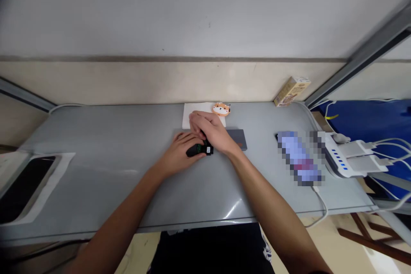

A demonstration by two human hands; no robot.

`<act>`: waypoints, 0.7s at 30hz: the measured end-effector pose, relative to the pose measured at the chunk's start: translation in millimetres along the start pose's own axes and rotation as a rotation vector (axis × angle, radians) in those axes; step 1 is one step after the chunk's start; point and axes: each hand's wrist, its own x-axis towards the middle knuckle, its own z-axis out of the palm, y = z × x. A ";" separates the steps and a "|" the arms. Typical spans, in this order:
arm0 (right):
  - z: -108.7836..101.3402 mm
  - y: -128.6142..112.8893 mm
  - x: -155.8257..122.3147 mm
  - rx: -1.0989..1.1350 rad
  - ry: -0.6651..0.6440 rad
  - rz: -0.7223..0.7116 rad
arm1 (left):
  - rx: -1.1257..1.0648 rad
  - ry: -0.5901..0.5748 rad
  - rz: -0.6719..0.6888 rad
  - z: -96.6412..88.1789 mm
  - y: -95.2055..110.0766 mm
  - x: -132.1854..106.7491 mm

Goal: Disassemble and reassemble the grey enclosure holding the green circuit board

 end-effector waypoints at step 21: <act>-30.5 12.9 -6.8 0.029 0.287 -0.121 | 0.004 -0.035 -0.038 1.1 0.0 3.6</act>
